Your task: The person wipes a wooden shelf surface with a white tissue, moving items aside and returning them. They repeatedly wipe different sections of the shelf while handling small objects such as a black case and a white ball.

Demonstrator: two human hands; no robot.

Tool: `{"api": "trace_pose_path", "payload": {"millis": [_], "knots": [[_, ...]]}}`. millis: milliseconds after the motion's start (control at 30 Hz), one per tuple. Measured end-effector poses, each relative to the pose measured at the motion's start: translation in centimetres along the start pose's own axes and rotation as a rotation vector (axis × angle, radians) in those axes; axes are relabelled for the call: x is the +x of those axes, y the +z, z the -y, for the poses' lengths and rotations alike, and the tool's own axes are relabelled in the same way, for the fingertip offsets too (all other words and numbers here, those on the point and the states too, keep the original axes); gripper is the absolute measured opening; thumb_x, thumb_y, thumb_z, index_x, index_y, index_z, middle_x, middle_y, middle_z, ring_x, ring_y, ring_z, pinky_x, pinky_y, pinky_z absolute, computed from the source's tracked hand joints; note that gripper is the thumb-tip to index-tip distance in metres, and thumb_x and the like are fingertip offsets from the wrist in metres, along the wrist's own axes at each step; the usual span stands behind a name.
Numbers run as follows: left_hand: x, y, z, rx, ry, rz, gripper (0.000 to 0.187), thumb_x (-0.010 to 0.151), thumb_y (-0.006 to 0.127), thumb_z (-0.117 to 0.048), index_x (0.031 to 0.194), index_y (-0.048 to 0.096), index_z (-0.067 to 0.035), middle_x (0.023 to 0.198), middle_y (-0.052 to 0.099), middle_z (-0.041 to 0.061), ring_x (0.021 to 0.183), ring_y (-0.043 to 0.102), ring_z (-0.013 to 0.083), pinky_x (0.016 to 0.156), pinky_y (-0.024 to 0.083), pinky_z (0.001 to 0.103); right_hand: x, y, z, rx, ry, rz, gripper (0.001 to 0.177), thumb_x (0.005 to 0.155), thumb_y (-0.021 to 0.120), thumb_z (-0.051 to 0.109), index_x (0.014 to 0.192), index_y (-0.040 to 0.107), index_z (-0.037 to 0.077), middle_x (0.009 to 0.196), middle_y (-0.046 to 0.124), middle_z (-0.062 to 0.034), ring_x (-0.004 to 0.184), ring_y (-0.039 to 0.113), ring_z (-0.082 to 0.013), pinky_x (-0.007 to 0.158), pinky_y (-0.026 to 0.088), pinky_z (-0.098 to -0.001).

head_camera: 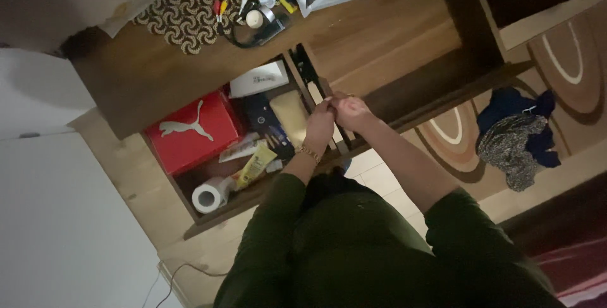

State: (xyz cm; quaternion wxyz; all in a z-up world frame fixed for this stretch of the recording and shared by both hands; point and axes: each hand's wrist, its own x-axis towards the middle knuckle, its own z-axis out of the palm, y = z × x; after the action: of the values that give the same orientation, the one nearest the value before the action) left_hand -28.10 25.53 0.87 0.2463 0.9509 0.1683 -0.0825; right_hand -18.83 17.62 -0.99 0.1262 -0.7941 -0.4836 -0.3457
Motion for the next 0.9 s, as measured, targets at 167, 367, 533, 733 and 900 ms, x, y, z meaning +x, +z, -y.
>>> {"api": "trace_pose_path", "payload": {"millis": [167,367,533,733,900], "knots": [[-1.6,1.9,-0.3,0.145,0.043,-0.081,0.023,0.096,0.061,-0.005,0.114,0.074,-0.006,0.125,0.061,0.009,0.111,0.066,0.0207,0.071,0.061,0.029,0.9,-4.7,-2.9,0.256,-0.074,0.916,0.035,0.091,0.045,0.024,0.076,0.071,0.008,0.068,0.065,-0.0091,0.077,0.072,-0.0304,0.073,0.058,-0.0342],[-2.9,0.4,2.2,0.086,0.072,-0.479,0.029,0.089,0.063,-0.008,0.118,0.068,-0.009,0.121,0.064,0.014,0.1,0.07,0.0322,0.071,0.06,0.041,5.1,-7.7,-1.2,0.601,0.339,0.775,0.023,0.092,0.061,0.023,0.113,0.07,0.017,0.1,0.073,-0.012,0.093,0.073,-0.0365,0.078,0.057,-0.0474],[-1.8,-2.4,5.4,0.043,-0.051,-0.437,0.03,0.09,0.059,-0.023,0.118,0.07,-0.021,0.124,0.062,0.002,0.094,0.074,0.0292,0.076,0.061,0.041,9.9,-11.5,2.2,0.606,0.282,0.686,0.036,0.093,0.06,0.022,0.128,0.067,0.019,0.106,0.073,-0.0128,0.098,0.073,-0.0358,0.088,0.057,-0.0469],[-0.7,-2.6,15.1,0.104,0.023,-0.711,0.028,0.091,0.062,-0.025,0.116,0.071,-0.017,0.12,0.062,0.005,0.113,0.064,0.0269,0.084,0.056,0.035,14.9,-9.3,7.2,0.731,0.201,0.614,0.042,0.088,0.06,0.018,0.13,0.065,0.014,0.121,0.07,-0.0113,0.107,0.07,-0.0368,0.092,0.055,-0.0482],[0.4,-6.3,23.6,0.17,-0.003,-0.83,0.028,0.095,0.062,-0.016,0.121,0.07,-0.018,0.128,0.059,0.007,0.124,0.059,0.0281,0.093,0.053,0.033,18.7,-3.5,13.5,0.829,0.157,0.533,0.042,0.089,0.053,0.018,0.13,0.066,0.019,0.118,0.07,-0.0052,0.108,0.07,-0.0307,0.092,0.056,-0.0399]]}}
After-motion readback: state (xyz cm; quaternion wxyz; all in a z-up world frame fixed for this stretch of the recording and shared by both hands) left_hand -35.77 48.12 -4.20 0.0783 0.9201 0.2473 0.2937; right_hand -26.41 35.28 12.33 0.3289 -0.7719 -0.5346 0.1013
